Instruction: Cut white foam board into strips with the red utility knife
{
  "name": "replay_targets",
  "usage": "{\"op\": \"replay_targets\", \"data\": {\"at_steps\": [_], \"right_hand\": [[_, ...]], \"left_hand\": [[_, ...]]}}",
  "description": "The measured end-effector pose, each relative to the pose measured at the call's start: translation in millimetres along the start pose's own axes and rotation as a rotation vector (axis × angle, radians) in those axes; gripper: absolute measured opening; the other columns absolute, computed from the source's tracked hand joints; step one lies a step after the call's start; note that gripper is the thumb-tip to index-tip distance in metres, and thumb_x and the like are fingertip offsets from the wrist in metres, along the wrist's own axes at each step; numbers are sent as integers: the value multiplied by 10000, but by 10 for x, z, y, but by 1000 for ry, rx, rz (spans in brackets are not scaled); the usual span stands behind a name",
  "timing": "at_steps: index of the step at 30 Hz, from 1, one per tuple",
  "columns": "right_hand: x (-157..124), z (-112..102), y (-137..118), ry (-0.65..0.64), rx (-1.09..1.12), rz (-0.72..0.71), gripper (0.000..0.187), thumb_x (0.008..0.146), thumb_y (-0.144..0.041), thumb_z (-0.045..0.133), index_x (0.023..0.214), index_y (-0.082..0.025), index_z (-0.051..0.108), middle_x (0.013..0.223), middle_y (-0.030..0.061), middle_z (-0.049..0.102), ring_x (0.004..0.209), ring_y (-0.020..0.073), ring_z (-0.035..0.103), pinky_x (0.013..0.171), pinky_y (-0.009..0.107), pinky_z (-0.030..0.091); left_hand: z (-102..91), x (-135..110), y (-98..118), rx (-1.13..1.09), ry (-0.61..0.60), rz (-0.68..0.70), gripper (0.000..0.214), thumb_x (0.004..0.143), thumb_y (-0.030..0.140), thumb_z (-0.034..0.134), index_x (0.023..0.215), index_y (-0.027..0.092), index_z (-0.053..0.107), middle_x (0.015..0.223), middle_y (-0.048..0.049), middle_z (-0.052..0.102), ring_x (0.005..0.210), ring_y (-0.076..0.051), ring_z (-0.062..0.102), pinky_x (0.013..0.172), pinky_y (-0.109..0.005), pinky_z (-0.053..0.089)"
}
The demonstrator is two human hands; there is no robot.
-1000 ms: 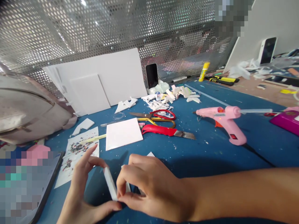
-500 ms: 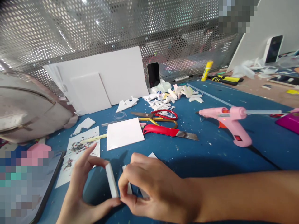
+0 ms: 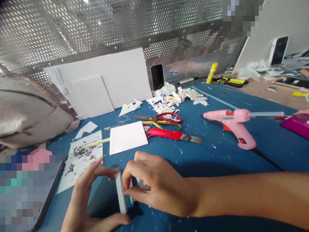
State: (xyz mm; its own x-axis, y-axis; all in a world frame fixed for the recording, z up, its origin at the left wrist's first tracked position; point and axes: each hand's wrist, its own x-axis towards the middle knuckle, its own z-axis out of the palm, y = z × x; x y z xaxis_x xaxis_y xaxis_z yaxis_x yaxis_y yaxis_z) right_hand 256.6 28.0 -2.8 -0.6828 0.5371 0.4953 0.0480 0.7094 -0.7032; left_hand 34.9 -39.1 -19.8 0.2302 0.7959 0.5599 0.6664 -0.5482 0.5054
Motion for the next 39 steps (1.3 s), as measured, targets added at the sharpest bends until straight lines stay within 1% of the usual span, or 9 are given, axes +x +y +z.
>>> {"op": "replay_targets", "data": {"at_steps": [8, 16, 21, 24, 28, 30, 32, 35, 39], "right_hand": [[1, 25, 58, -7, -21, -79, 158, 901, -41, 621, 869, -192, 591, 810, -2, 688, 742, 136, 548, 685, 271, 416], [-3, 38, 31, -45, -40, -46, 194, 851, -23, 644, 848, -194, 553, 823, -17, 674, 765, 127, 560, 715, 263, 434], [-10, 48, -10, -33, -23, 1, 212, 829, -10, 654, 861, -194, 552, 826, -24, 660, 767, 125, 525, 702, 241, 424], [2, 7, -38, -37, -36, -12, 180, 853, -41, 655, 871, -195, 563, 833, -17, 654, 777, 125, 537, 717, 238, 428], [184, -315, -33, -14, -236, -13, 77, 916, -124, 611, 902, -201, 614, 872, 6, 647, 794, 137, 562, 716, 253, 418], [347, -590, 38, -10, -390, 85, 57, 903, -157, 613, 907, -211, 632, 884, 3, 666, 778, 142, 584, 700, 260, 415], [513, -873, 182, -39, -534, 192, 49, 880, -201, 626, 924, -214, 641, 882, 0, 685, 737, 147, 596, 651, 268, 406], [697, -1182, 502, 1, -830, 290, 95, 842, -170, 615, 923, -211, 644, 874, 6, 701, 734, 168, 602, 611, 280, 371], [826, -1304, 902, 25, -1069, 393, 205, 830, -86, 576, 970, -200, 672, 986, 34, 726, 892, 211, 642, 614, 280, 344]], "left_hand": [[-7, 6, -6, 15, -11, 32, 1041, 768, 602, 777, 1585, 252, 234, 1060, -89, 716, 943, -282, 711, 1021, -520, 470], [9, 21, 3, 40, -11, 72, 1012, 803, 653, 704, 1589, 231, 224, 1037, -75, 700, 918, -267, 729, 1065, -520, 413], [30, 41, 41, 27, 32, 44, 969, 823, 664, 678, 1574, 228, 249, 1009, -67, 697, 891, -264, 725, 1021, -507, 456], [-1, 37, 27, 33, 15, -7, 965, 818, 651, 700, 1563, 227, 257, 1011, -70, 686, 907, -261, 700, 948, -463, 497], [-73, -4, -29, 48, -5, -78, 939, 833, 640, 694, 1555, 225, 260, 1023, -75, 665, 941, -264, 674, 921, -445, 503], [-101, -35, -55, 55, -22, -85, 909, 848, 635, 678, 1553, 240, 264, 1038, -75, 668, 955, -269, 672, 940, -457, 492], [-122, -67, -71, 56, -33, -92, 864, 873, 617, 657, 1552, 253, 265, 1061, -77, 674, 974, -276, 668, 969, -480, 471], [-158, -107, -91, 58, -57, -91, 832, 891, 551, 666, 1552, 261, 253, 1092, -79, 677, 995, -283, 661, 1031, -530, 416], [-220, -127, -127, 83, -89, -82, 879, 856, 455, 735, 1553, 267, 234, 1118, -84, 667, 1029, -294, 637, 1022, -533, 421]]}}
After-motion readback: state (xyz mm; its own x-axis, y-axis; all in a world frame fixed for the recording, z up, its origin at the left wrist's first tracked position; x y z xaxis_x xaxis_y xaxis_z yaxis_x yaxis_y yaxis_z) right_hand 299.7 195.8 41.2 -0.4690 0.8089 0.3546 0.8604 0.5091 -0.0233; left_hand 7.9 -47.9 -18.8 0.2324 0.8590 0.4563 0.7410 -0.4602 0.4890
